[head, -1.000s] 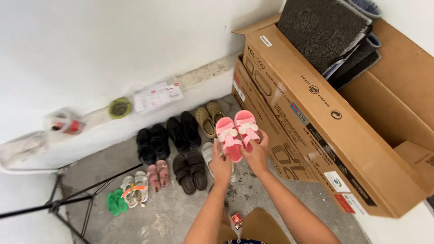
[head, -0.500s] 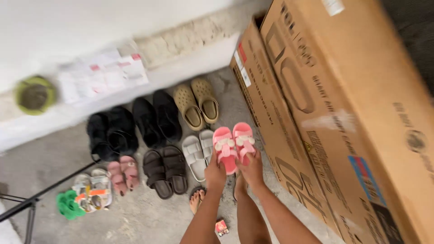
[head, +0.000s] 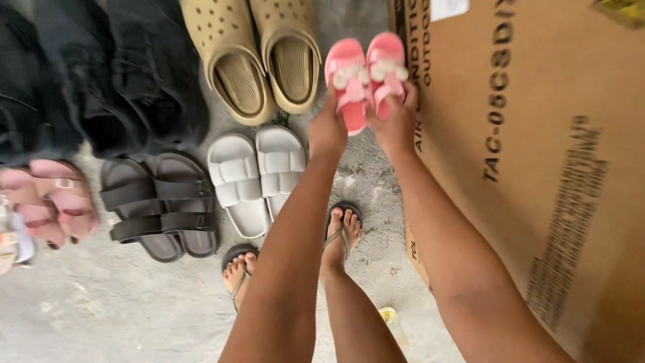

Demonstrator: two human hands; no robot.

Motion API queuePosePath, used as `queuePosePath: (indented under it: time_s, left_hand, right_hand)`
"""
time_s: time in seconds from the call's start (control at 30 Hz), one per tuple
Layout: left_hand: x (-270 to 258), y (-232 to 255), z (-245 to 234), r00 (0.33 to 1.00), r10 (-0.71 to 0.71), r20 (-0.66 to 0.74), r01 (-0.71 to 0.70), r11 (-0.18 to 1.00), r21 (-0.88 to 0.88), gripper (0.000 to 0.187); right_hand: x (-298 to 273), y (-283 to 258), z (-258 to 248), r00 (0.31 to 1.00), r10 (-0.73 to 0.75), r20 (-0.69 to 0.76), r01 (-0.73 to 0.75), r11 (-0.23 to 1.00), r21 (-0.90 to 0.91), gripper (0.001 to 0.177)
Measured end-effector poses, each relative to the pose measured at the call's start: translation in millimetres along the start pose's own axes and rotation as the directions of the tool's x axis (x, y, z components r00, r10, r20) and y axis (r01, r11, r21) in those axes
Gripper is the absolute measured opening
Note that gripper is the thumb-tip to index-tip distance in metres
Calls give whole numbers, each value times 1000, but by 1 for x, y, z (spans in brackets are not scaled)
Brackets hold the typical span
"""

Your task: Picking up various shoes and sandals from the floor and placing them in an organized line near boxes.

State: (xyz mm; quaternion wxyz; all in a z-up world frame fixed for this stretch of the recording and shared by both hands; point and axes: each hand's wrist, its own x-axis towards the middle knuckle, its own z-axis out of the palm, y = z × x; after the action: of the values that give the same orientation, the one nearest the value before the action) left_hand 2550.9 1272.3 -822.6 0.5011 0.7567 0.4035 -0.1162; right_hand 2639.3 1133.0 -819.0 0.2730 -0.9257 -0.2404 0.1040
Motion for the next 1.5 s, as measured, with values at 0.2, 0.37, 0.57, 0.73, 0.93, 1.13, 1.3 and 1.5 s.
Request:
queuePosePath:
  time_s: [0.2, 0.37, 0.57, 0.73, 0.93, 1.13, 1.3, 1.5]
  left_hand:
    - [51, -49, 53, 996, 32, -83, -30, 999, 25, 75]
    - [74, -80, 64, 980, 136, -144, -143, 989, -37, 81]
    - [62, -70, 76, 991, 64, -118, -77, 991, -107, 90]
    - [48, -50, 52, 999, -41, 22, 46, 958, -284, 91]
    - [10, -46, 12, 968, 23, 249, 167, 684, -710, 89]
    - [-61, 26, -61, 856, 114, 505, 408, 452, -794, 77]
    - [-118, 129, -172, 897, 268, 352, 321, 156, -934, 67]
    - [-241, 272, -326, 899, 379, 221, 238, 1, -971, 64]
  right_hand:
    - [19, 40, 37, 996, -25, 90, 18, 997, 75, 38]
    - [3, 44, 48, 996, 31, 90, -40, 993, 111, 42]
    - [-27, 20, 74, 936, 337, -102, -276, 881, 383, 53]
    - [-30, 47, 102, 860, 510, 39, -418, 658, 626, 54]
    - [-43, 34, 50, 749, 606, 268, -516, 280, 809, 45]
    - [-63, -38, -33, 759, 468, 453, -409, -200, 891, 45]
    - [-42, -150, -120, 859, 363, 360, -182, -440, 879, 45]
    - [-24, -338, -299, 942, 279, 187, 13, -587, 810, 41]
